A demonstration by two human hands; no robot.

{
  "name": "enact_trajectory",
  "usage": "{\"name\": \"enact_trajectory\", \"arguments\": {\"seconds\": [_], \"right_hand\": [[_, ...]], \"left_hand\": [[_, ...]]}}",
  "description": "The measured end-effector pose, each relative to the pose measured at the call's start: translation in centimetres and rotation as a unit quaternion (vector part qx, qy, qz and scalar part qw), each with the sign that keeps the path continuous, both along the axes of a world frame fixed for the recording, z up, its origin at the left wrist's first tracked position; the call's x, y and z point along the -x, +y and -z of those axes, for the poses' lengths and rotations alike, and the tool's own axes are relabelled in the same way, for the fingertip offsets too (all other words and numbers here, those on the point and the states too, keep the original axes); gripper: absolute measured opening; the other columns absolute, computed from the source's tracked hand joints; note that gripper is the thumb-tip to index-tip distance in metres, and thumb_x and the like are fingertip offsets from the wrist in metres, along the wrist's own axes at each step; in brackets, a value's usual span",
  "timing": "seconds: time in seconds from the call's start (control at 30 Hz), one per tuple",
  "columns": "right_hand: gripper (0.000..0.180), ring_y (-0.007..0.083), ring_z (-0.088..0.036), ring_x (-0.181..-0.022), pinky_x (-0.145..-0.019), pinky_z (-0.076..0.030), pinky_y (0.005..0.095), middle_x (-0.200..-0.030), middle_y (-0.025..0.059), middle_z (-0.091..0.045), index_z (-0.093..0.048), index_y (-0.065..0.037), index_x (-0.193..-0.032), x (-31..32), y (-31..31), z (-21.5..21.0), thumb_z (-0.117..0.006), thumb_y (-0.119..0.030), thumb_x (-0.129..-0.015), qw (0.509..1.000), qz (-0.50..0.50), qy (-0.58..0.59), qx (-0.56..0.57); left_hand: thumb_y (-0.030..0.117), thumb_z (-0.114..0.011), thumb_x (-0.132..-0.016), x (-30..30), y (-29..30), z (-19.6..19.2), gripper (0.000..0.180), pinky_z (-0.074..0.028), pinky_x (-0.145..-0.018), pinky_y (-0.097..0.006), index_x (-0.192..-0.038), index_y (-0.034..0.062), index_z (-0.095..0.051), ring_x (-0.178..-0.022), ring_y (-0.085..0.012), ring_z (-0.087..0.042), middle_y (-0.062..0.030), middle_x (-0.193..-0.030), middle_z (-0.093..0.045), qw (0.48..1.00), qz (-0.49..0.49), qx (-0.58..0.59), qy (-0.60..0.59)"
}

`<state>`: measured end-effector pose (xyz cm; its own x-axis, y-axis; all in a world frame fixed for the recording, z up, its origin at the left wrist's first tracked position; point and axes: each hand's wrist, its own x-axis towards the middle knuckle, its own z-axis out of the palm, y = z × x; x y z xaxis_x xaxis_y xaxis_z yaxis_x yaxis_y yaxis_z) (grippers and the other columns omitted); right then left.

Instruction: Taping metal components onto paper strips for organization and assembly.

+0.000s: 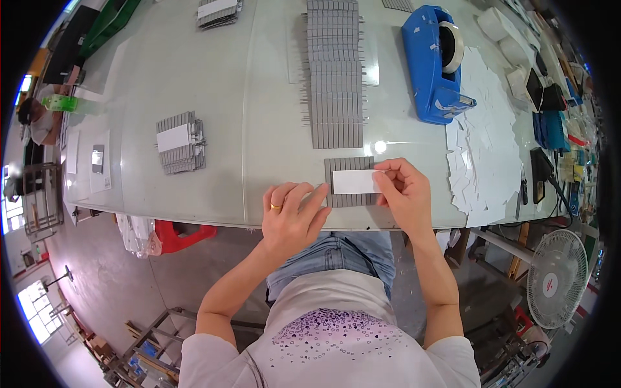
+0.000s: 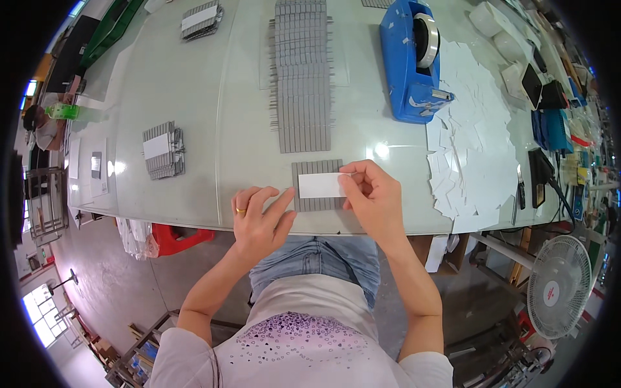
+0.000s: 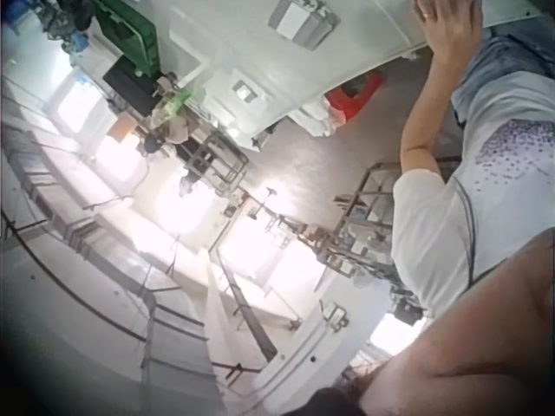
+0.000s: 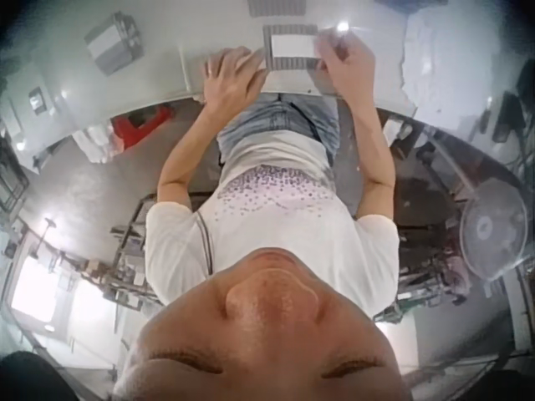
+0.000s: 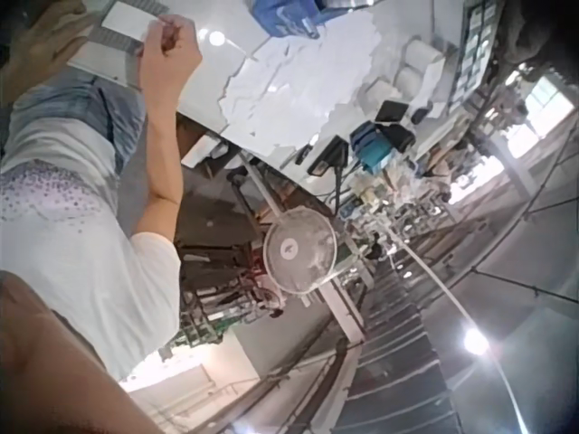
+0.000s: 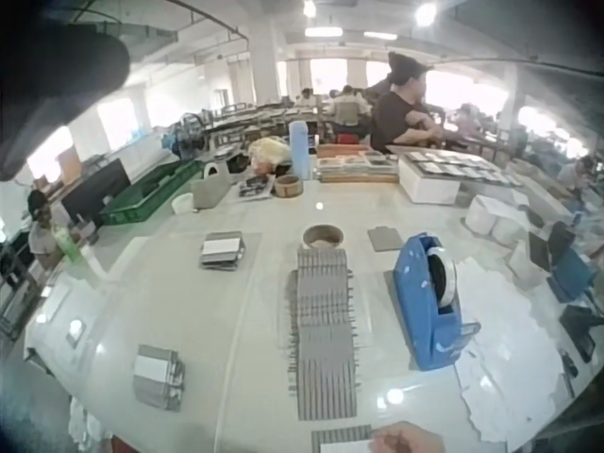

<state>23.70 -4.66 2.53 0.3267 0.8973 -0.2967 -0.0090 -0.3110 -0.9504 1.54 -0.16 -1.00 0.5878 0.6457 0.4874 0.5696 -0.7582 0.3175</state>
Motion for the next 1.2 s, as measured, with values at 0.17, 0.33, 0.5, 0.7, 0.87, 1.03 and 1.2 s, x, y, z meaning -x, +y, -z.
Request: {"name": "enact_trajectory", "arguments": {"seconds": [0.17,0.33,0.5,0.7,0.87,1.03,1.2], "right_hand": [[0.011,0.0052,-0.053,-0.056,-0.050,-0.042,0.0197,-0.075,0.0018,-0.062,-0.063,0.001,-0.101,0.4,0.5,0.4,-0.064,-0.006,-0.093,1.000,-0.012,-0.023,0.004],[0.011,0.0049,-0.053,-0.056,-0.050,-0.043,0.0198,-0.075,0.0016,-0.062,-0.063,0.002,-0.101,0.6,0.5,0.2,-0.064,-0.006,-0.093,0.999,-0.019,-0.039,0.009],[0.011,0.0046,-0.053,-0.056,-0.050,-0.042,0.0197,-0.074,0.0014,-0.062,-0.063,0.001,-0.101,0.8,0.4,0.3,-0.064,-0.005,-0.092,0.998,-0.024,-0.053,0.006],[0.013,0.0042,-0.052,-0.054,-0.049,-0.041,0.0196,-0.073,0.0005,-0.061,-0.064,0.001,-0.103,0.5,0.5,0.3,-0.064,-0.005,-0.092,0.998,-0.024,-0.051,0.005],[0.013,0.0036,-0.050,-0.055,-0.050,-0.038,0.0193,-0.071,-0.0016,-0.058,-0.066,-0.001,-0.103,-3.7,0.8,-0.7,-0.064,-0.008,-0.093,0.979,0.069,-0.188,-0.040],[0.011,0.0043,-0.048,-0.063,-0.052,-0.036,0.0200,-0.075,-0.0022,-0.058,-0.068,-0.002,-0.100,-9.1,2.9,-3.1,-0.065,-0.010,-0.093,0.916,0.191,-0.321,-0.146],[0.009,0.0100,-0.052,-0.081,-0.061,-0.038,0.0249,-0.089,0.0010,-0.060,-0.071,-0.005,-0.091,-12.9,5.9,-3.3,-0.069,-0.013,-0.087,0.850,0.162,-0.465,-0.187]], "left_hand": [[0.020,-0.074,-0.075,-0.2,0.3,-0.2,0.036,-0.039,-0.084,-0.040,-0.111,0.0136,-0.071,-0.096,-0.0227,-0.051,-0.0019,-0.105,-0.056,1.000,0.002,-0.004,0.005],[0.019,-0.074,-0.075,-0.1,0.2,-0.3,0.036,-0.039,-0.085,-0.041,-0.111,0.0130,-0.071,-0.097,-0.0225,-0.051,-0.0016,-0.105,-0.056,1.000,0.006,0.000,0.014],[0.020,-0.074,-0.075,-0.1,0.0,-0.3,0.036,-0.038,-0.085,-0.041,-0.111,0.0132,-0.071,-0.097,-0.0224,-0.051,-0.0011,-0.106,-0.056,1.000,0.003,-0.004,0.018],[0.020,-0.074,-0.075,-0.3,-0.1,-0.6,0.039,-0.038,-0.085,-0.041,-0.114,0.0131,-0.069,-0.099,-0.0222,-0.051,-0.0013,-0.107,-0.056,0.998,0.000,-0.030,0.061],[0.021,-0.074,-0.075,-0.6,-0.1,-1.0,0.043,-0.038,-0.086,-0.042,-0.116,0.0121,-0.067,-0.101,-0.0220,-0.051,-0.0022,-0.113,-0.056,0.997,0.003,-0.034,0.070],[0.018,-0.072,-0.075,0.1,-1.0,-1.1,0.042,-0.039,-0.088,-0.043,-0.117,0.0124,-0.070,-0.103,-0.0264,-0.049,-0.0059,-0.118,-0.056,0.998,0.020,-0.059,0.007],[0.011,-0.074,-0.074,-6.1,0.0,-5.2,0.039,-0.041,-0.087,-0.040,-0.113,0.0130,-0.072,-0.100,-0.0267,-0.051,-0.0050,-0.114,-0.060,0.986,0.053,0.058,-0.149]]}}
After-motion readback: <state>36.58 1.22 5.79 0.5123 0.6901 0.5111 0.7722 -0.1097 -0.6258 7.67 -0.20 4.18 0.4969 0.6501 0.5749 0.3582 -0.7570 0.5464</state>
